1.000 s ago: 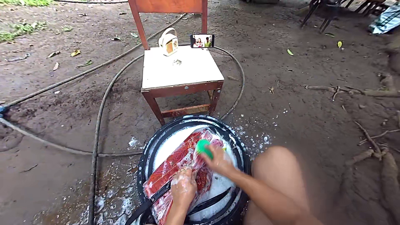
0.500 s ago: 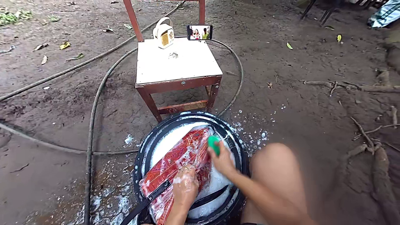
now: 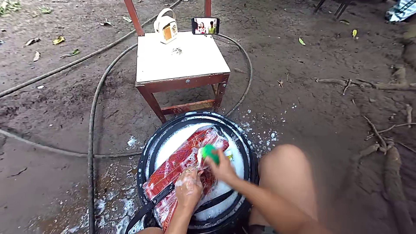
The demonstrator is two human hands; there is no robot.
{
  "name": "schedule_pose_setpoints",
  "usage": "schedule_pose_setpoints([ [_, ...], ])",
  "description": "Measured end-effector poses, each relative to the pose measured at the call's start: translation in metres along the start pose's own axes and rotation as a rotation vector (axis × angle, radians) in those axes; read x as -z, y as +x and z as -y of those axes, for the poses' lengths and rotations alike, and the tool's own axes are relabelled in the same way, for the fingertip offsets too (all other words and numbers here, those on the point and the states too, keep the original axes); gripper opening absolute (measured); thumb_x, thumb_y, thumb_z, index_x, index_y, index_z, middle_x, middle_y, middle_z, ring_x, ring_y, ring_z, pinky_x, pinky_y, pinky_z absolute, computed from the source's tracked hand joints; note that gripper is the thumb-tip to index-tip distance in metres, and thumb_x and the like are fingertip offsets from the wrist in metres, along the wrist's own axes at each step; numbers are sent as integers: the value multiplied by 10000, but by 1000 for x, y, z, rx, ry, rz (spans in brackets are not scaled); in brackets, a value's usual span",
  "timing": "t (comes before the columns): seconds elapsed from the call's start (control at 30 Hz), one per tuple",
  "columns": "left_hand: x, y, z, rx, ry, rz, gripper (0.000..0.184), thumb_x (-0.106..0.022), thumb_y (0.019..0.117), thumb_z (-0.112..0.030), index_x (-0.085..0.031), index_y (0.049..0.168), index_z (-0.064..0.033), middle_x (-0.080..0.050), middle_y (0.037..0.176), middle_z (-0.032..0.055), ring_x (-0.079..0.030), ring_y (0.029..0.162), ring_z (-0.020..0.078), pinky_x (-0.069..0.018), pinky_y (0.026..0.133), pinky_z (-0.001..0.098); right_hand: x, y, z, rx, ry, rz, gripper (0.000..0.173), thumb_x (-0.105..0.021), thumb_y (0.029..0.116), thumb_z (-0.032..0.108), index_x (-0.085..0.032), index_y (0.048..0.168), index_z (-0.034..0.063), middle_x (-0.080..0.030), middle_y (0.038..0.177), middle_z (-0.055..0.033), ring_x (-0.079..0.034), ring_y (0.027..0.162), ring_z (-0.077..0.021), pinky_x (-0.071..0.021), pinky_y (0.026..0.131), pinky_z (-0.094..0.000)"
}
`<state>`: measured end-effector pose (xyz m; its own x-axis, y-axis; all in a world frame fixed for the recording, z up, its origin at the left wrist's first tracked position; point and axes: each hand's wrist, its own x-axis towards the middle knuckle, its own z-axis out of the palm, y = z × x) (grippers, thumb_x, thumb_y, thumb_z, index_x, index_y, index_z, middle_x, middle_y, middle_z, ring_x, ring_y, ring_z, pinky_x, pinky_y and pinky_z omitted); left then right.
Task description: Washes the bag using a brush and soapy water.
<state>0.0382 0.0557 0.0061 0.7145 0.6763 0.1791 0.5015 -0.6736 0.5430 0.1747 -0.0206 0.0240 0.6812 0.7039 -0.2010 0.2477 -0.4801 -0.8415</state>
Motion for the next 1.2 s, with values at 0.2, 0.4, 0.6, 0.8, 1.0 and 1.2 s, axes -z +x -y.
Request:
schedule_pose_setpoints([
  [0.2, 2, 4, 5, 14, -15, -50, 191, -644, 956, -81, -765, 1054, 30, -741, 1089, 235, -712, 1061, 420, -549, 923, 591, 68, 78, -43, -303, 166, -467, 517, -590, 1049, 323, -474, 1424, -13, -639, 1277, -248, -650, 1155, -352, -514, 989, -525],
  [0.4, 4, 5, 3, 38, -34, -21, 219, -663, 969, -135, -755, 1061, 43, -735, 1085, 238, -706, 1062, 419, -537, 935, 599, 65, 55, -43, -217, 424, -495, 488, -613, 1044, 242, -449, 1398, -53, -584, 1317, -248, -635, 1109, -275, -526, 945, -434],
  [0.6, 4, 3, 5, 24, -45, -48, 226, -686, 965, -164, -761, 1042, 34, -740, 1075, 229, -713, 1050, 410, -546, 918, 590, 62, 54, -39, -229, 508, -484, 531, -673, 1005, 203, -424, 1401, -48, -583, 1290, -243, -644, 1051, -251, -543, 898, -404],
  [0.8, 25, 10, -10, 279, 81, 347, 476, -642, 1004, -426, -693, 1268, -33, -668, 1301, 208, -635, 1229, 375, -494, 1009, 583, 40, 21, -15, -68, 242, -236, 730, -747, 794, 75, -404, 1433, -8, -644, 1174, -216, -684, 1015, -275, -581, 860, -442],
  [1.0, 29, 10, -21, 371, 209, 560, 344, -580, 1009, -243, -689, 1246, -19, -688, 1247, 205, -647, 1202, 364, -498, 990, 566, 0, -38, -3, 460, -434, 113, 519, -627, 975, 356, -602, 1432, 110, -630, 1262, -282, -666, 1100, -404, -562, 903, -521],
  [1.2, 22, 3, -23, 298, 266, 575, 341, -509, 1028, -178, -673, 1291, -37, -686, 1261, 207, -637, 1223, 374, -500, 994, 554, 70, 63, -36, -180, -397, -69, 521, -556, 1033, 363, -506, 1455, 61, -588, 1362, -268, -575, 1279, -426, -465, 1057, -588],
])
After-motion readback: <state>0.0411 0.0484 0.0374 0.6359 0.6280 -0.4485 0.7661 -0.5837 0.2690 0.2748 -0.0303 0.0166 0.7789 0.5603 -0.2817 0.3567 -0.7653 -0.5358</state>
